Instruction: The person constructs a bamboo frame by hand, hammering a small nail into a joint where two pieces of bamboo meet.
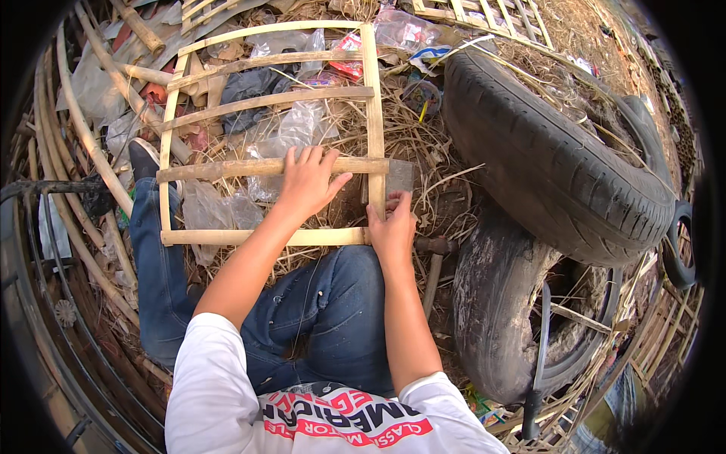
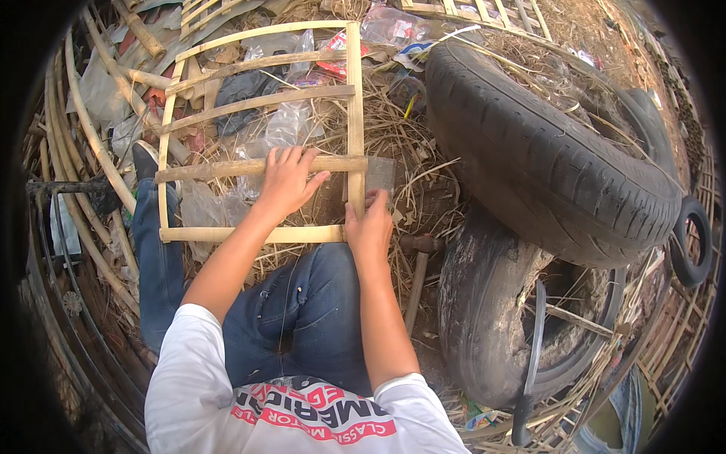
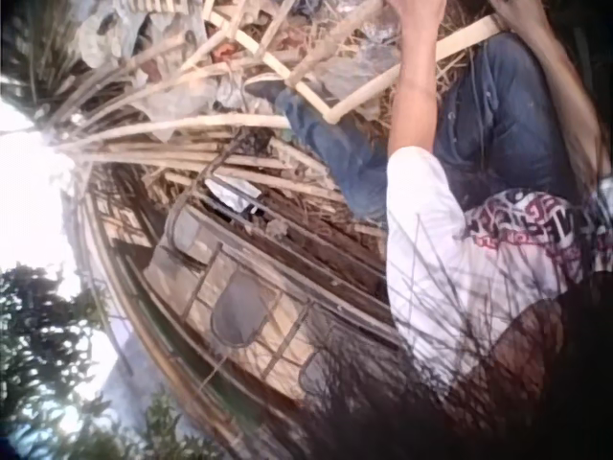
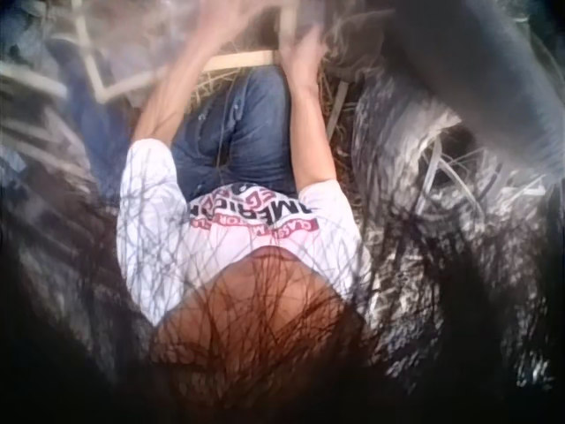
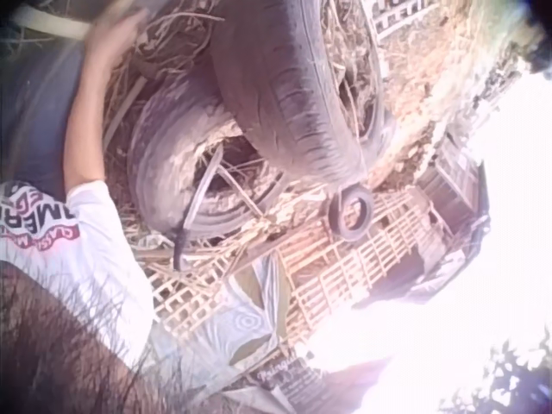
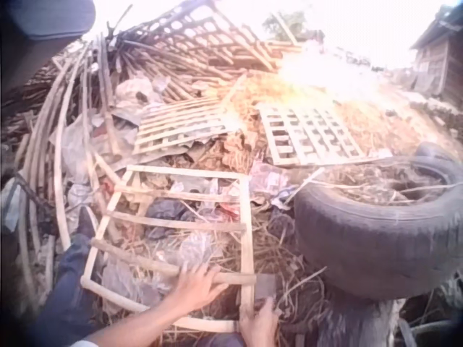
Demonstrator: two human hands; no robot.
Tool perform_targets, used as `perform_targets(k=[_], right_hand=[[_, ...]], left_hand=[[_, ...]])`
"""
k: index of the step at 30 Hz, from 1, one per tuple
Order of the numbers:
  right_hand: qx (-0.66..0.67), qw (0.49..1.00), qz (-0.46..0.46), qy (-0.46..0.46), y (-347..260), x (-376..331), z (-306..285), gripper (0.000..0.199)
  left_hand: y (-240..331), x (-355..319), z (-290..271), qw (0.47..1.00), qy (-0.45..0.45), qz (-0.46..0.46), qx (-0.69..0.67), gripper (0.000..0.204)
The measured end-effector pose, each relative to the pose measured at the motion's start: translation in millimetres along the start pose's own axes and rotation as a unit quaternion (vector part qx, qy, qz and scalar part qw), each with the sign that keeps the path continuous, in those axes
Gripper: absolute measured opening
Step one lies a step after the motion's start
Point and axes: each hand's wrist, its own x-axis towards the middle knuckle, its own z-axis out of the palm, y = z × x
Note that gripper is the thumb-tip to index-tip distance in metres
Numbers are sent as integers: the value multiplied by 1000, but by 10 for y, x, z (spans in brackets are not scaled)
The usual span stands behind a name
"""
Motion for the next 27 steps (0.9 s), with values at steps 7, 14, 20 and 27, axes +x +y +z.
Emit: perform_targets(k=[7, 14, 20, 27], right_hand=[[-2, 999, 45, -18, 246, -176, -249, 46], [269, 934, 180, -150, 694, -264, -321, 35], [331, 904, 185, -195, 694, -278, -305, 34], [376, 894, 171, -172, 807, -314, -208, 36]], left_hand=[[29, 46, 35, 1000, 21, 1, -7, 56], [111, -127, -123, 996, 84, 0, 27, 68], [-4, -861, -521, 990, 94, -109, 3, 65], [-614, -2108, -720, 951, 112, -283, 56, 60]])
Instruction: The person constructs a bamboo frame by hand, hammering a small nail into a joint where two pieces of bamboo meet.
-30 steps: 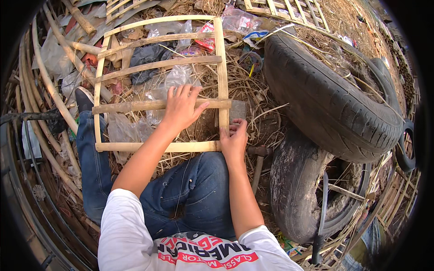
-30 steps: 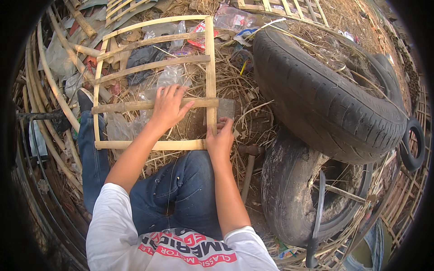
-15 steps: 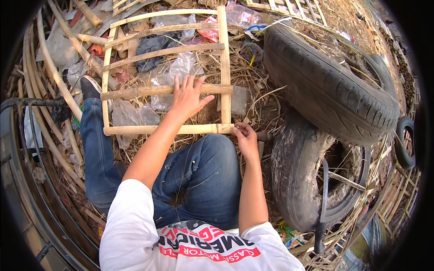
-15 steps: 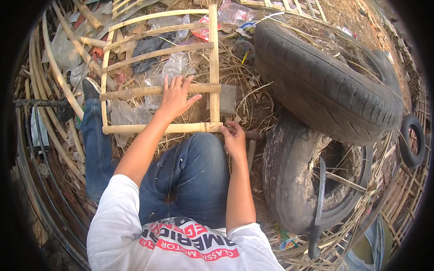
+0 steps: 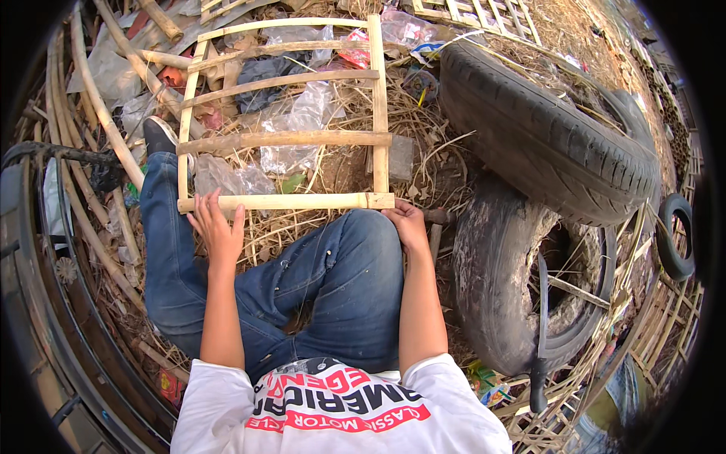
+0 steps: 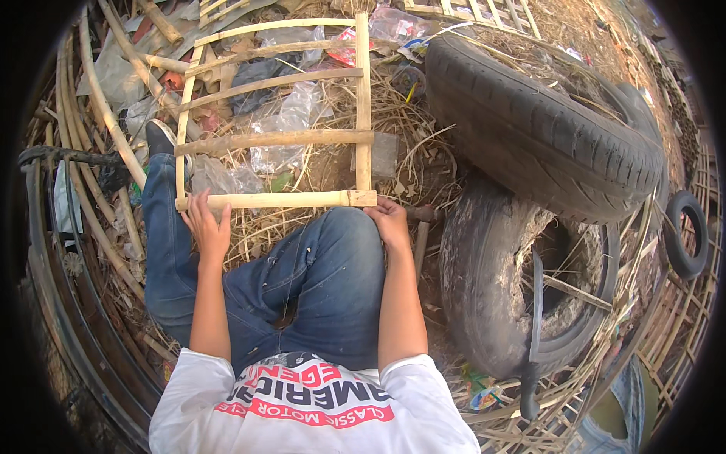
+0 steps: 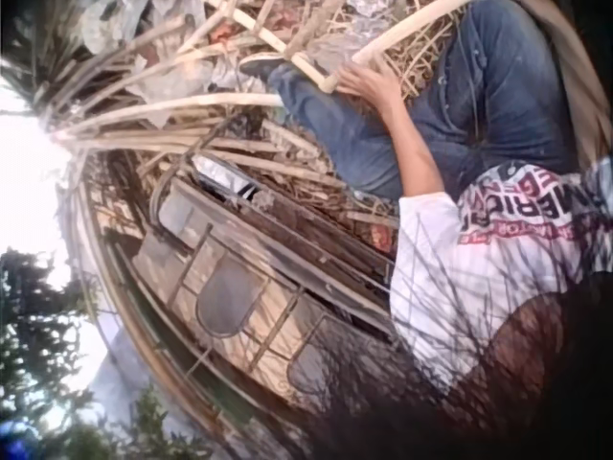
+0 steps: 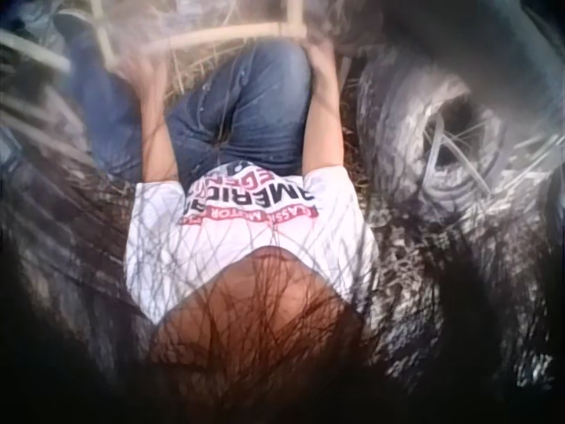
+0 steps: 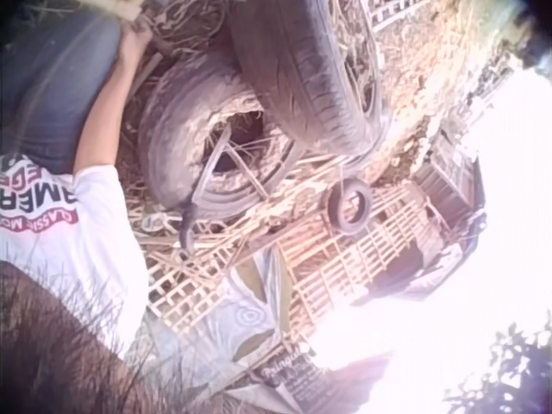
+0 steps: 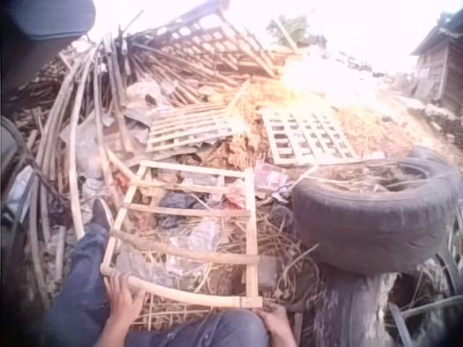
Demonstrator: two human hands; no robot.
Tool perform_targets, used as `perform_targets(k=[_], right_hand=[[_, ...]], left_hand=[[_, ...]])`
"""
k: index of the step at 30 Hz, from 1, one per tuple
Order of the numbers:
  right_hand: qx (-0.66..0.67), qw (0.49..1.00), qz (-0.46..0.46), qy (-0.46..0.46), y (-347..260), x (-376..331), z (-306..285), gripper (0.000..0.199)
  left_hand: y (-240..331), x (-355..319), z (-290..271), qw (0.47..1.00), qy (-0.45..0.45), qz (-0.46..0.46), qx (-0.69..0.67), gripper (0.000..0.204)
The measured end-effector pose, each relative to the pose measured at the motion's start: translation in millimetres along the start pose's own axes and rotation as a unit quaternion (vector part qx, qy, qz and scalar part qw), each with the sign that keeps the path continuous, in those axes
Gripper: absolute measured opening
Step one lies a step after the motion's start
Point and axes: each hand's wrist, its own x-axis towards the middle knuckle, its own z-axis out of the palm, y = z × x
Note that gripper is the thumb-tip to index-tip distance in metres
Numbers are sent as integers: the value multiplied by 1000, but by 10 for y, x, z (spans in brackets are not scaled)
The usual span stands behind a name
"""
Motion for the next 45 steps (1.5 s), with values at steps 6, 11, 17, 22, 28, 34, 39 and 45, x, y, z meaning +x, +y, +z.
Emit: perform_targets(k=[6, 11, 17, 22, 28, 34, 39, 45], right_hand=[[-24, 999, -13, 21, 55, 8, 12, 32], [-10, 998, -57, 35, 51, -16, 54, 28], [-41, 996, -74, 19, -80, -114, 45, 26], [-86, 994, -66, 0, -241, -257, 54, 22], [-94, 994, -33, -39, -187, -188, -48, 22], [-39, 997, 8, 71, -240, 47, -94, 37], [-456, 844, -220, 177, -467, 274, 113, 79], [-517, 808, -281, 38, -733, 661, -89, 91]], left_hand=[[-241, -465, -101, 998, -14, -53, -8, 60], [182, -381, -88, 997, -42, 20, -56, 59], [1195, 530, 102, 968, -90, 209, -107, 65], [1732, 1089, 586, 949, -179, 258, -29, 67], [1883, 1147, 920, 948, -181, 262, -2, 48], [1880, 1182, 997, 947, -179, 267, -29, 40], [1803, 1166, 998, 946, -159, 280, -39, 36], [1905, 1194, 967, 946, -161, 277, -51, 35]])
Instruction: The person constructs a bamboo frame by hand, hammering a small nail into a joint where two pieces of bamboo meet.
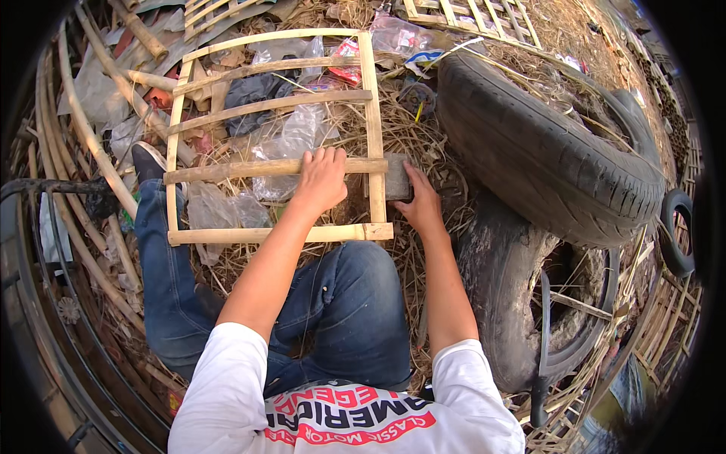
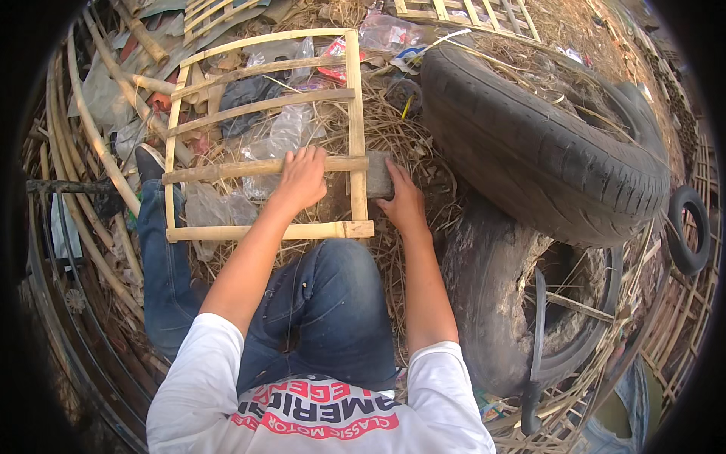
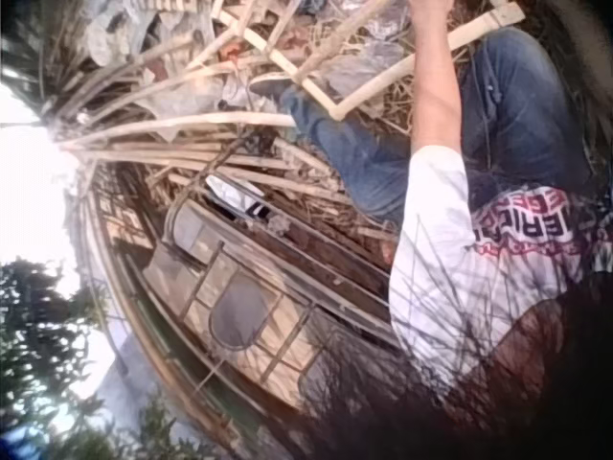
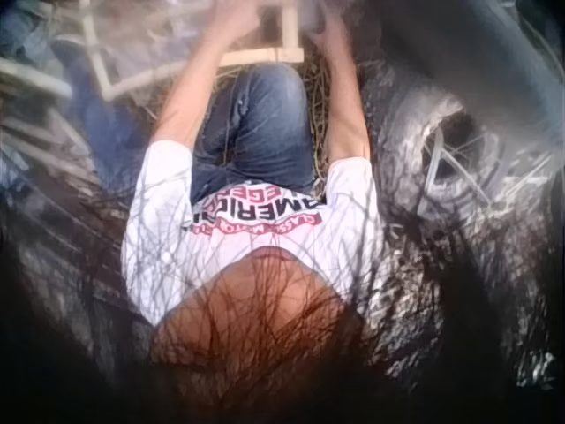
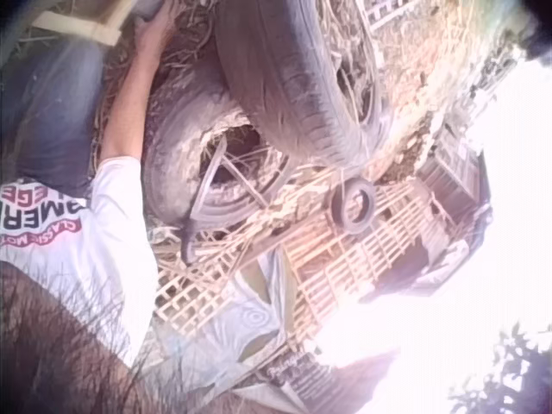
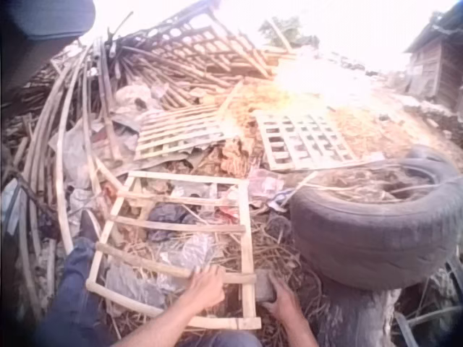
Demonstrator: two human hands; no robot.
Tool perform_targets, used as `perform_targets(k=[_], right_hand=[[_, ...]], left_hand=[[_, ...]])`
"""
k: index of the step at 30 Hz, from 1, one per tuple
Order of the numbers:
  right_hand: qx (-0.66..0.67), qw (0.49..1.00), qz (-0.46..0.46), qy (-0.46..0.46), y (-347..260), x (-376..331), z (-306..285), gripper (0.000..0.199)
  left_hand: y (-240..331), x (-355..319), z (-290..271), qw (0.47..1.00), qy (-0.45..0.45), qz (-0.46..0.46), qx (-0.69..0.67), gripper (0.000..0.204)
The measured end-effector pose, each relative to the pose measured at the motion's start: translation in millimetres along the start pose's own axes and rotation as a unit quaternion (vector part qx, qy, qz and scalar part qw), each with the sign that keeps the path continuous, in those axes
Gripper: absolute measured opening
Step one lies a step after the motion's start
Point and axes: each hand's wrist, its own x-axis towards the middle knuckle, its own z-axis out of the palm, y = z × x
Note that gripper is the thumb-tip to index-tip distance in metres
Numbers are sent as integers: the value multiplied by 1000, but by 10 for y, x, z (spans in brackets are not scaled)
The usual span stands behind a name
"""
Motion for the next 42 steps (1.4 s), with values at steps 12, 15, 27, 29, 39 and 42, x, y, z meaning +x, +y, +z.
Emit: perform_targets(k=[12, 15, 27, 29, 39, 42], right_hand=[[-109, 987, -15, -119, -151, 394, -111, 103], [-133, 979, -43, -145, -170, 561, -139, 103], [-151, 983, -59, -86, -121, 556, -87, 92], [-132, 985, -110, -28, -116, 562, -87, 81], [-129, 989, 70, -35, -718, 403, 104, 64], [-105, 989, 103, -13, -773, 362, 124, 63]], left_hand=[[-8, 38, 71, 1000, 20, -22, 7, 34], [0, 87, 12, 999, 15, -25, 16, 35], [14, 152, 48, 996, -32, -76, 28, 42], [17, 199, 60, 996, -24, -81, 24, 42], [-7, 236, 151, 993, -6, -91, 69, 31], [21, 232, 150, 994, 1, -88, 65, 31]])
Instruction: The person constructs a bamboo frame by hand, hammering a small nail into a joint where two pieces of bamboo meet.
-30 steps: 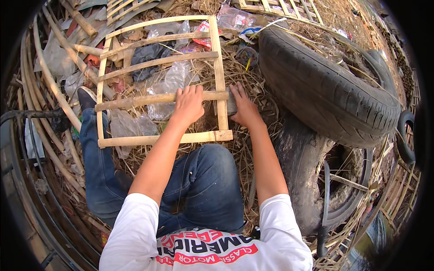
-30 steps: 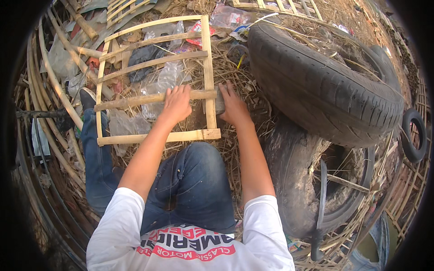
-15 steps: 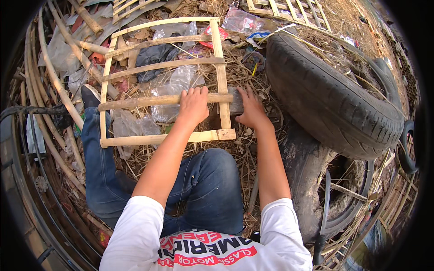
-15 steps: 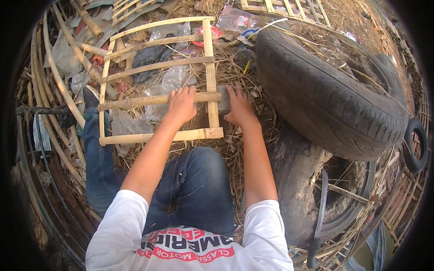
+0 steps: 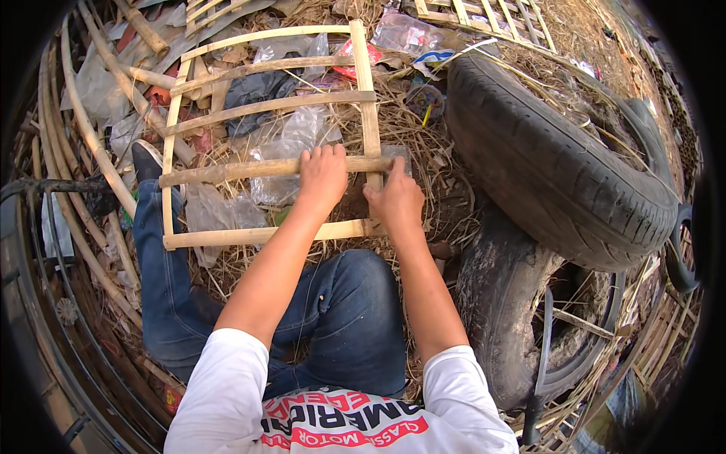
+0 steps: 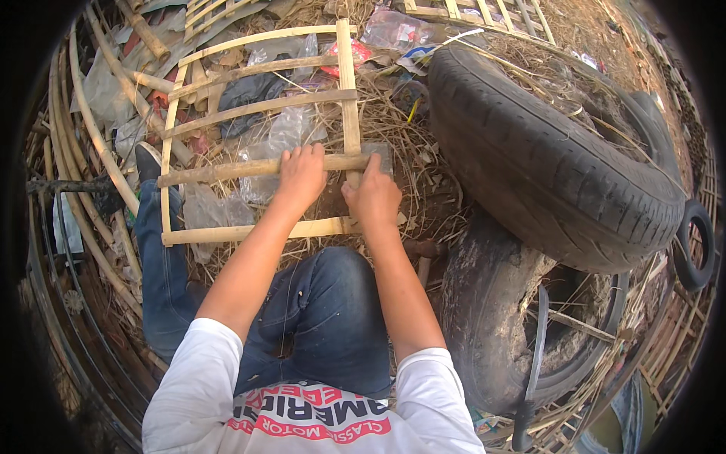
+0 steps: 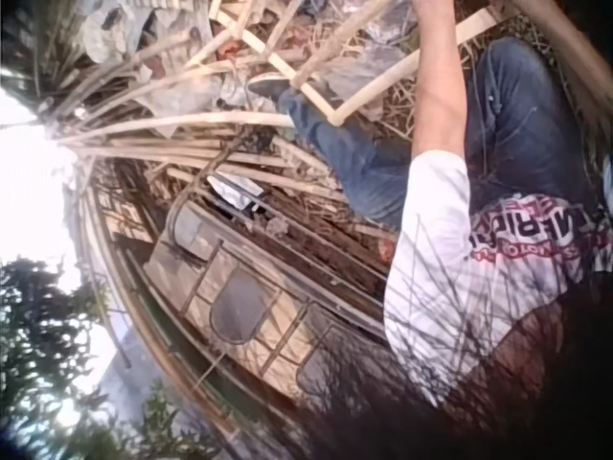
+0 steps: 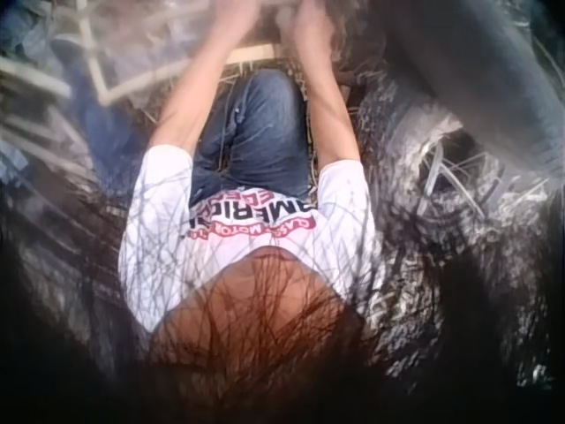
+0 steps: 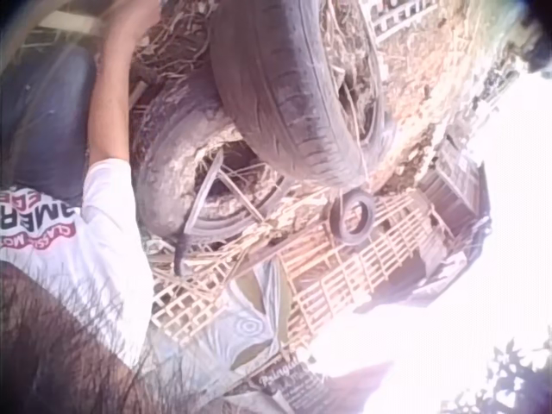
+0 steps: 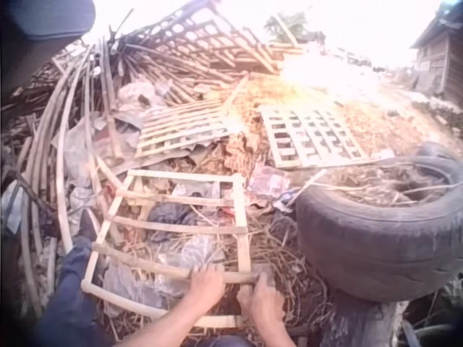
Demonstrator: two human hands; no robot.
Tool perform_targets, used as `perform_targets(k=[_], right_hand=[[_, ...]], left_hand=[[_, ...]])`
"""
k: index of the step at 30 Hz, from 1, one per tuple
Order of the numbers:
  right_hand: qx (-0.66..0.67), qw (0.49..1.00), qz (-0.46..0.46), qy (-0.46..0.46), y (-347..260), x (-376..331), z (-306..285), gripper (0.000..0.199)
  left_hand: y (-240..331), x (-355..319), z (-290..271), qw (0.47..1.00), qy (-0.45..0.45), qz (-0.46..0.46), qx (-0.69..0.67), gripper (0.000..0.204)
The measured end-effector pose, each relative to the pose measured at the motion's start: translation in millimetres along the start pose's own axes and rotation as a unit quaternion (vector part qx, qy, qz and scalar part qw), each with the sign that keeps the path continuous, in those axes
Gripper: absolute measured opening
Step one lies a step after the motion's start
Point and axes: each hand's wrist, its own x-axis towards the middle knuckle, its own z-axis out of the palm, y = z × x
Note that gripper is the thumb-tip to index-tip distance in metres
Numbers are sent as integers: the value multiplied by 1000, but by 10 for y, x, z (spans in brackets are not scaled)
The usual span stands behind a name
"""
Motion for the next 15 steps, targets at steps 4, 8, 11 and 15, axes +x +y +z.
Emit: perform_targets(k=[4, 8, 11, 15], right_hand=[[16, 1000, 9, 10, -60, -34, 17, 62], [31, 999, 4, 18, -41, -48, 41, 61], [30, 999, 11, 19, -20, -50, 34, 59], [35, 999, 21, 15, -43, -64, 36, 57]], left_hand=[[-23, -9, 2, 1000, 6, -2, 2, 30], [-17, -34, 22, 1000, 11, -4, 4, 29], [16, -32, 21, 999, 34, 2, 6, 14], [-1, -25, 31, 1000, 7, -9, 6, 28]])
